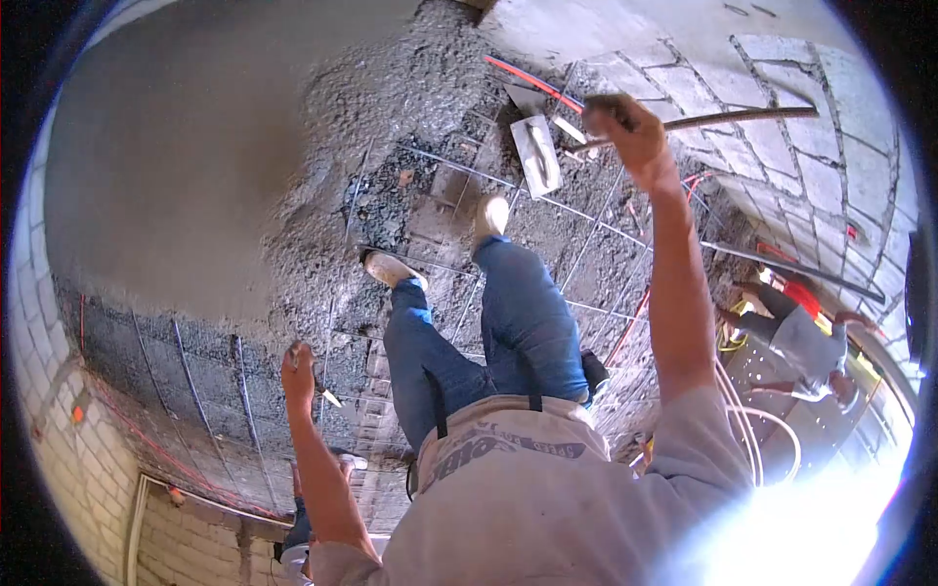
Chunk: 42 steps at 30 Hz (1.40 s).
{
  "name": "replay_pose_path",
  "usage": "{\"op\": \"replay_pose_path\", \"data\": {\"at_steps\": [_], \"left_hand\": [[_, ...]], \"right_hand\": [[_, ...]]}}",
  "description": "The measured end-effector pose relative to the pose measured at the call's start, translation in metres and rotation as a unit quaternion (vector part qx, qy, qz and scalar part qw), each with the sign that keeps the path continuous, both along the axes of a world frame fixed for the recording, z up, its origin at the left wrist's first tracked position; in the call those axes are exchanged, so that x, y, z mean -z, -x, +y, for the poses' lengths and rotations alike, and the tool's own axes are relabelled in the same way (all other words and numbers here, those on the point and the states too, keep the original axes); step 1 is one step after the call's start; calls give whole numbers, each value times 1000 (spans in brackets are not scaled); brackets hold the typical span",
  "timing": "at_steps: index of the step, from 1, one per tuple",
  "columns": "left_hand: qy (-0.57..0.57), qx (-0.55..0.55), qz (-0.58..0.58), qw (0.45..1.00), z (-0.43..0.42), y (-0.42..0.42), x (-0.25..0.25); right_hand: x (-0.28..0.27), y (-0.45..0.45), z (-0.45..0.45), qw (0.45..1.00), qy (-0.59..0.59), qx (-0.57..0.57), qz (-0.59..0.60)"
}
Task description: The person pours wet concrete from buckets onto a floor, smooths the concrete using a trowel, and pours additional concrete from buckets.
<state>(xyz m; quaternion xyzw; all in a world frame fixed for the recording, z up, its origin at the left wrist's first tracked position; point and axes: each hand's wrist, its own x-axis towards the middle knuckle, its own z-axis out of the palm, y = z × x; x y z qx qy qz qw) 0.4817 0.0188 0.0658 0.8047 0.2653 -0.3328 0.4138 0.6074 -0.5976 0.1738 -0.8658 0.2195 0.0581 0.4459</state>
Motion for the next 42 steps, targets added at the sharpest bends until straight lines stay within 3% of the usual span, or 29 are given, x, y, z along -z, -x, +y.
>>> {"op": "replay_pose_path", "data": {"at_steps": [2,4,6,11,12,13,14,16,17,18,20,21,23,26,30,33,35,37,40,42], "left_hand": [[9,22,-8,1000,-7,-28,4],[-2,-7,-23,1000,-31,-56,0],[7,-14,-9,1000,-64,-77,-16],[43,-107,-49,992,-169,-96,-20],[42,-105,-42,993,-188,-95,-9],[112,-105,-61,986,-203,-90,11],[39,-25,-8,999,-230,-99,15],[172,-86,-34,981,-279,-89,57],[178,-64,-9,982,-310,-89,68],[183,-42,13,982,-342,-94,79],[167,75,62,981,-384,-101,100],[165,76,63,981,-403,-104,117],[199,115,52,972,-434,-106,150],[271,84,80,956,-460,-107,210],[229,158,102,955,-471,-112,279],[256,137,114,950,-461,-110,310],[258,119,116,952,-451,-111,319],[247,118,135,952,-442,-116,320],[230,132,133,955,-430,-131,316],[227,112,131,959,-428,-147,312]], "right_hand": [[4,-21,5,996,-63,15,-53],[41,-38,-12,998,56,22,-13],[78,-50,-21,998,56,33,7],[217,-74,-42,989,46,-139,34],[243,-69,-48,974,131,-167,81],[280,-53,-55,976,102,-170,93],[308,-50,-63,978,79,-171,93],[340,-24,-68,965,66,-164,193],[343,-10,-68,957,50,-150,244],[368,12,-72,944,95,-205,240],[395,44,-77,940,82,-155,292],[421,62,-86,940,79,-155,293],[472,102,-105,957,91,-20,275],[505,103,-133,923,115,76,359],[585,120,-161,930,148,41,335],[598,109,-152,917,171,26,359],[607,106,-147,883,147,85,437],[599,117,-146,900,146,76,403],[559,120,-139,927,141,93,334],[510,110,-131,915,167,89,356]]}}
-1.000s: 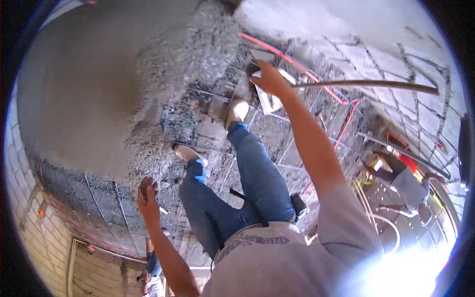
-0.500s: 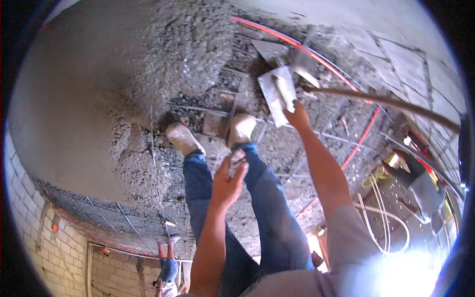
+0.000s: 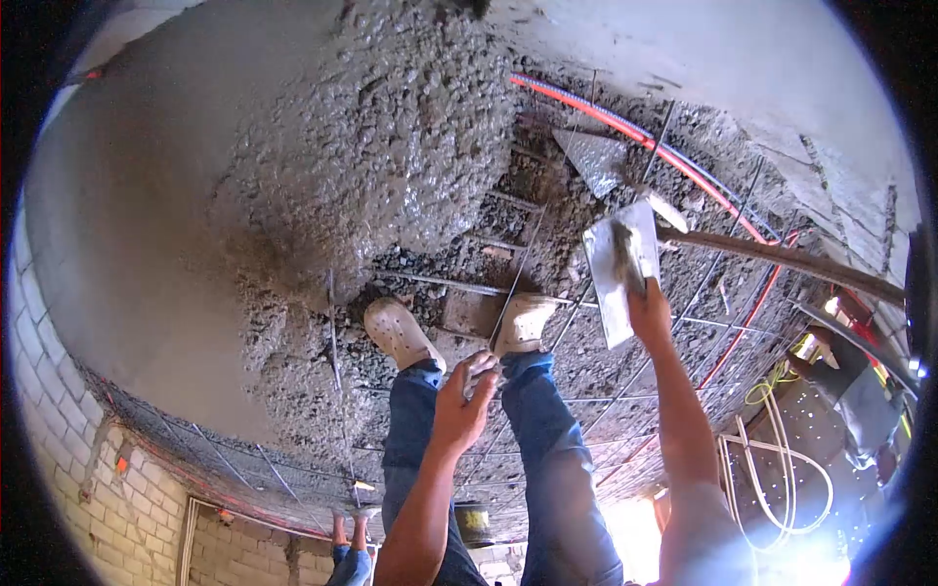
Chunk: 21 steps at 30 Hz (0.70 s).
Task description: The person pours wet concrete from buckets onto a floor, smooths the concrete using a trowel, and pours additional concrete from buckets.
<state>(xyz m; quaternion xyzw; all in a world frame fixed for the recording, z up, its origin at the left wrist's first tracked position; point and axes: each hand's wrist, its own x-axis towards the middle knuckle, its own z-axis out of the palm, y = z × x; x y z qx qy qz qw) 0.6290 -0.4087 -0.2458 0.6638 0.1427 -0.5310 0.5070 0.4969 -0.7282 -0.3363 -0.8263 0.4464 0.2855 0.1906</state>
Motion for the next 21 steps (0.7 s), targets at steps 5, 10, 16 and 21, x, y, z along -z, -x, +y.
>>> {"op": "replay_pose_path", "data": {"at_steps": [5,10,16,21], "left_hand": [[-52,32,-37,997,20,6,32],[-39,-19,-4,999,28,-10,35],[-89,-17,-49,995,41,-39,32],[-103,0,-70,992,51,-43,37]], "right_hand": [[-86,-93,44,980,-104,51,-164],[-34,-217,107,947,-150,17,-282],[25,-335,172,863,-155,61,-476],[38,-395,187,841,-110,145,-509]]}}
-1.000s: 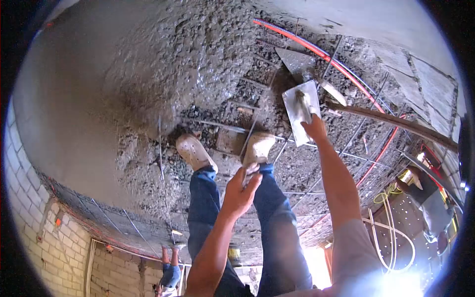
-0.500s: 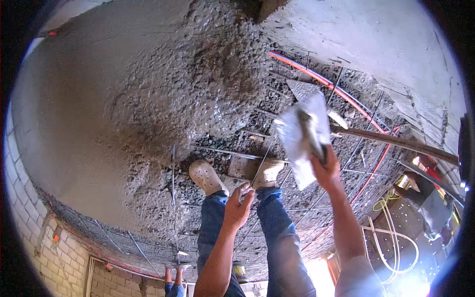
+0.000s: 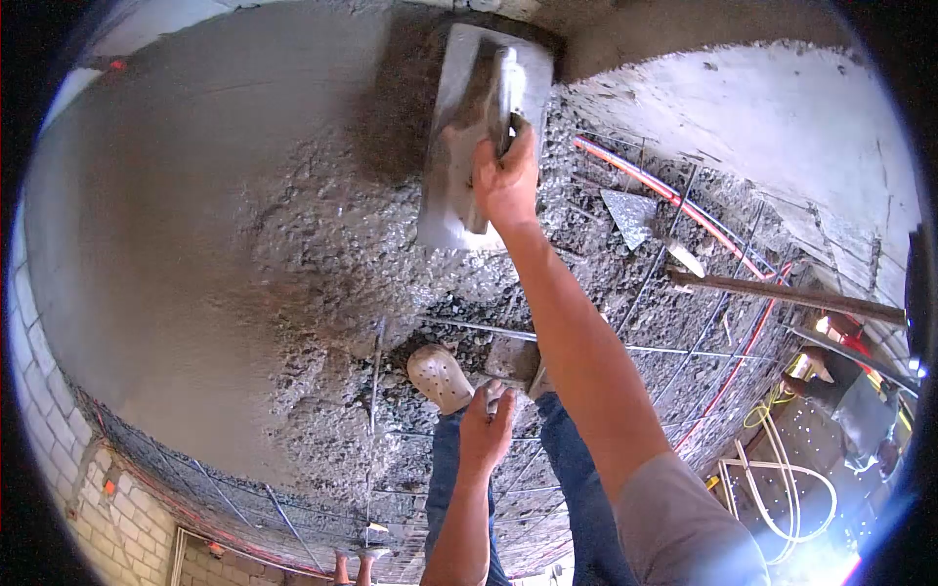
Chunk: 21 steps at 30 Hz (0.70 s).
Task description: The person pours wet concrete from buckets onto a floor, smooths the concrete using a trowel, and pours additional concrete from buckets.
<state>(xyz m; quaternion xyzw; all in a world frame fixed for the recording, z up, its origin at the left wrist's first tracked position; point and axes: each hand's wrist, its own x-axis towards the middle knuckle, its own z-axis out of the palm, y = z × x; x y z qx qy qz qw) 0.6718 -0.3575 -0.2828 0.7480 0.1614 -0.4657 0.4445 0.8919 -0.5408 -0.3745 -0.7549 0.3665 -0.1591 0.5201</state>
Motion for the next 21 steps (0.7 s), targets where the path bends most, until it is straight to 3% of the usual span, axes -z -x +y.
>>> {"op": "replay_pose_path", "data": {"at_steps": [4,7,12,15,21], "left_hand": [[-4,-14,3,1000,5,-6,3],[20,-33,12,999,6,-4,9],[54,-24,5,998,13,5,17],[80,-54,-5,995,15,3,19],[29,16,-34,999,10,-18,5]], "right_hand": [[29,-26,-1,995,35,53,83],[55,-47,7,996,59,61,19],[65,-80,32,996,30,64,60],[58,-74,34,995,27,49,86],[25,-37,20,993,85,55,58]]}}
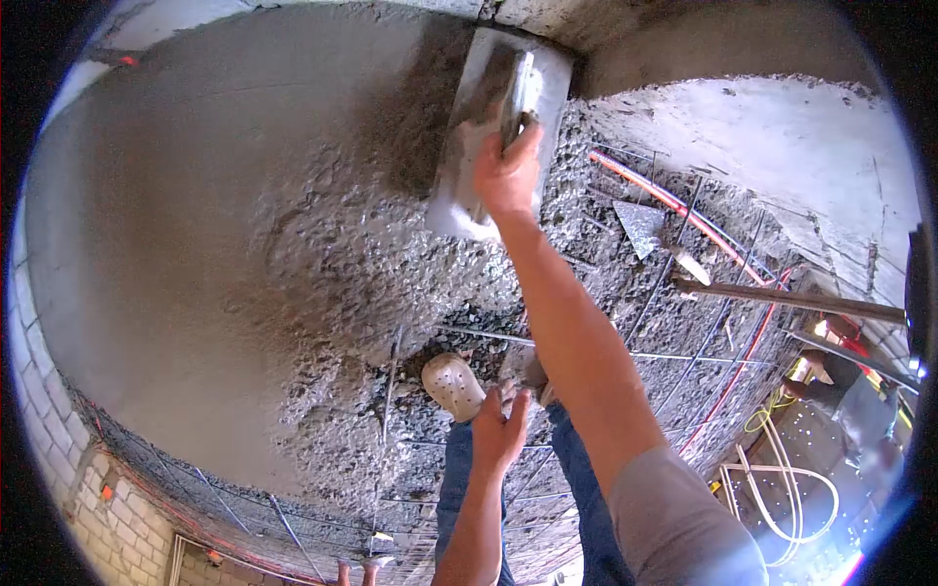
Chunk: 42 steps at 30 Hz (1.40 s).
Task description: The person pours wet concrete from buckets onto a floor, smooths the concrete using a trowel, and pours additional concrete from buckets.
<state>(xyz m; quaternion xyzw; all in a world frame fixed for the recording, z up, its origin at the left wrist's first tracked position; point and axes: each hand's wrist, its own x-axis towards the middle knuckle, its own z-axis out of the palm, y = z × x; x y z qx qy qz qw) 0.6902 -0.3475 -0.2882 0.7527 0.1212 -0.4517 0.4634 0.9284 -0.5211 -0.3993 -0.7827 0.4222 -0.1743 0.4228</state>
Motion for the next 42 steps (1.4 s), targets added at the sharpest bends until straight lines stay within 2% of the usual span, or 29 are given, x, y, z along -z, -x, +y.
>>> {"op": "replay_pose_path", "data": {"at_steps": [4,6,8,10,12,15,18,19,21,22,24,33,36,38,39,42], "left_hand": [[25,-29,32,999,3,-3,1],[25,-25,34,999,5,-7,0],[33,-68,63,995,6,-7,2],[40,-56,46,997,11,-3,9],[53,-47,25,997,13,-4,10],[20,-3,8,1000,11,-23,-4],[27,-26,24,999,12,-28,-6],[20,-16,20,999,15,-25,-4],[15,-7,17,1000,16,-23,-2],[-1,19,21,1000,16,-21,-1],[-18,45,25,998,16,-16,3],[0,40,-4,999,13,-15,1],[1,58,19,998,6,-14,1],[14,-9,4,1000,6,-5,7],[18,-18,10,1000,6,-3,9],[29,-9,-7,1000,6,-2,11]], "right_hand": [[32,-25,-13,998,58,-1,-24],[36,-38,-4,999,-44,15,23],[37,-53,11,998,-43,15,31],[37,-66,21,999,-46,-20,-16],[29,-70,21,998,-54,-26,13],[33,-63,13,994,32,-54,92],[26,-56,10,993,-5,12,115],[31,-54,12,993,-4,10,117],[48,-49,15,992,96,69,36],[43,-48,18,992,97,68,38],[34,-50,27,999,11,13,29],[36,-72,16,994,10,3,112],[36,-68,17,997,35,-23,65],[39,-73,24,998,-4,-11,62],[39,-76,24,998,-34,-1,57],[37,-78,23,998,-13,-36,45]]}}
